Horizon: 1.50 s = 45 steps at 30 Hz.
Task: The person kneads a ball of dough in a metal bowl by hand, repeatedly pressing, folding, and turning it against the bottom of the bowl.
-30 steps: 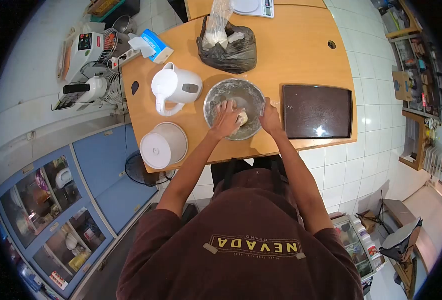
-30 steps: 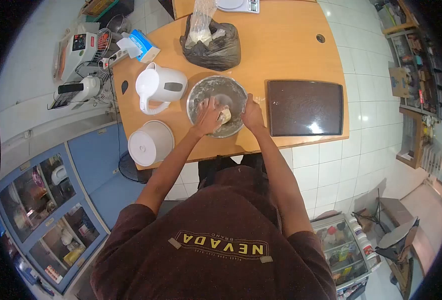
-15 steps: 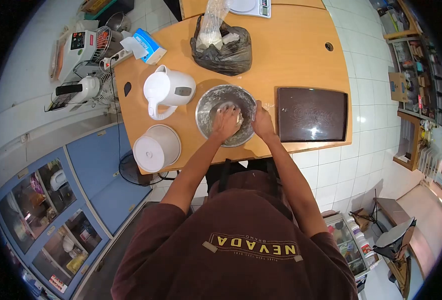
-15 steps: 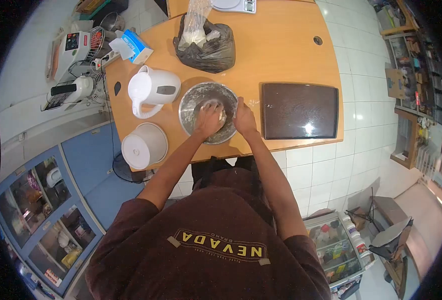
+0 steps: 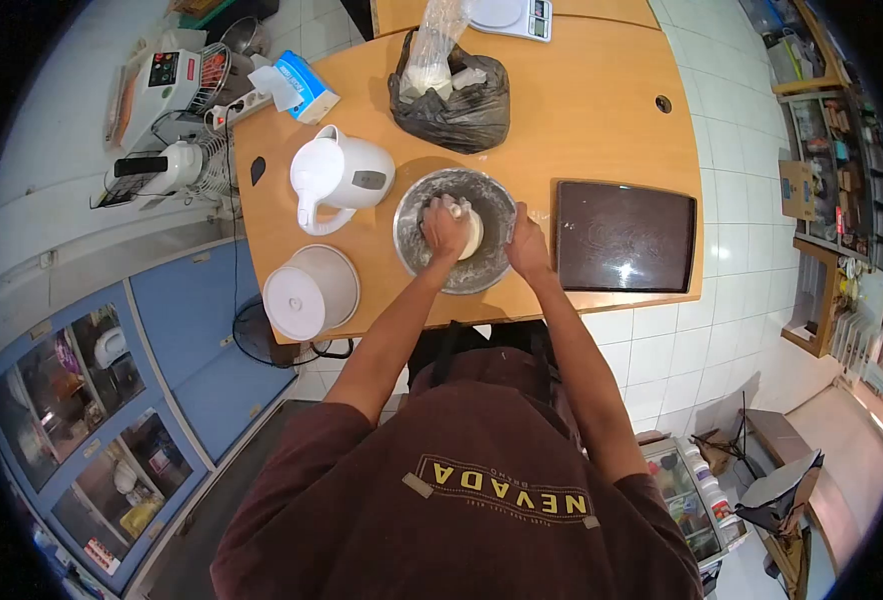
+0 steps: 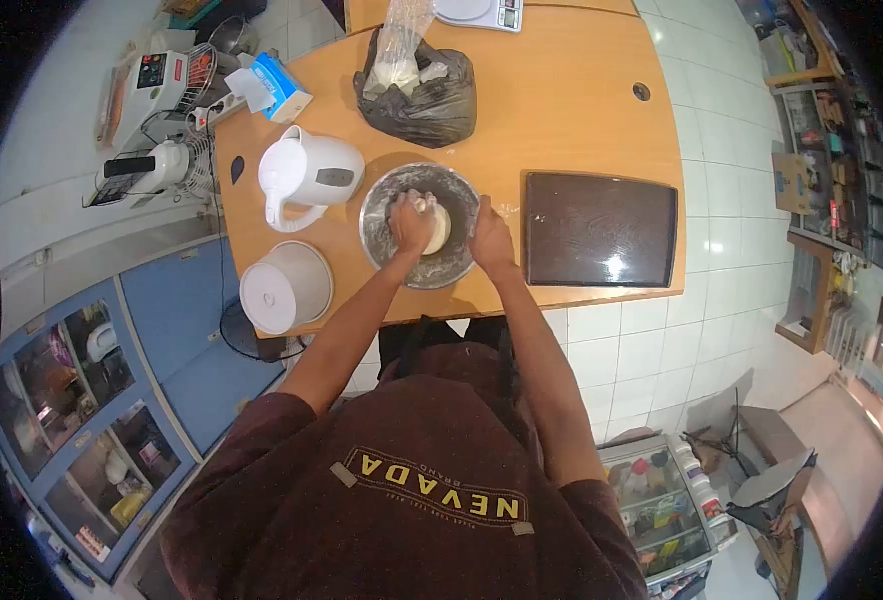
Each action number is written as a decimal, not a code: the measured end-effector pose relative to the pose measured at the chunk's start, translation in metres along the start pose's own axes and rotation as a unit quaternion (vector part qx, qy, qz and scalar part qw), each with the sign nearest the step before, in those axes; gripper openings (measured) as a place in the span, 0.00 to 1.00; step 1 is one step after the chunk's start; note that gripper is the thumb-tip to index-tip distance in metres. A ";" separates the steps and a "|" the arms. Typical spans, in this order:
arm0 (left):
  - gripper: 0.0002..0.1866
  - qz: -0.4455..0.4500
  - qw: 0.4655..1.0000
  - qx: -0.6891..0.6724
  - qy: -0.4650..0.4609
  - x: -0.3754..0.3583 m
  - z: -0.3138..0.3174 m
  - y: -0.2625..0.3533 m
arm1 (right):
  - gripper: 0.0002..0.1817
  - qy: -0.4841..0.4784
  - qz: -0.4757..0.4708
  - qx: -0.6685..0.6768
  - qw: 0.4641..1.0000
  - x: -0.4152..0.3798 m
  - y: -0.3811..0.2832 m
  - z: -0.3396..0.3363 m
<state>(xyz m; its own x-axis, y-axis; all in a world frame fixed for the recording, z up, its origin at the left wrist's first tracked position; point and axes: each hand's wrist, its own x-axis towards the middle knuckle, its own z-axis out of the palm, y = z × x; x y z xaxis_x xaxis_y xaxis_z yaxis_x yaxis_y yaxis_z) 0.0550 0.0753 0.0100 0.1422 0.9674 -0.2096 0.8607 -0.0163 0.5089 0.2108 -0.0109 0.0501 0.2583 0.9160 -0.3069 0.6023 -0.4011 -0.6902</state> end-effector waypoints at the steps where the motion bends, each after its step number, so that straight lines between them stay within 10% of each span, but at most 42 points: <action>1: 0.18 -0.015 0.998 -0.047 0.050 -0.001 -0.005 -0.002 | 0.31 -0.001 -0.006 0.008 1.000 0.000 0.001 -0.001; 9: 0.28 0.267 0.956 0.106 -0.054 -0.042 -0.057 -0.015 | 0.30 -0.015 0.014 -0.013 1.000 0.001 0.001 0.007; 16: 0.29 0.332 0.933 0.086 -0.111 -0.047 -0.012 -0.026 | 0.33 -0.034 -0.003 -0.030 0.999 0.001 0.000 0.007; 31: 0.20 0.213 0.962 0.165 -0.048 -0.022 0.007 0.007 | 0.35 -0.032 0.004 -0.043 0.999 0.001 -0.006 0.002; 40: 0.21 0.020 0.993 -0.097 0.066 -0.007 -0.020 0.011 | 0.31 -0.018 0.024 -0.047 0.998 0.011 0.010 -0.005; 45: 0.30 0.157 0.987 0.029 -0.026 -0.021 -0.049 -0.006 | 0.30 -0.005 0.008 -0.050 0.999 0.014 0.012 -0.007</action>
<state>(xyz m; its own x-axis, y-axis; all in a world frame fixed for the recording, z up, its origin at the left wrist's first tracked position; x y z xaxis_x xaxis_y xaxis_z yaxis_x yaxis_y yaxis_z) 0.0232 0.0676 0.0523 0.4289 0.8986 -0.0926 0.7969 -0.3281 0.5072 0.2267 -0.0022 0.0423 0.2608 0.9091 -0.3249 0.6708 -0.4127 -0.6162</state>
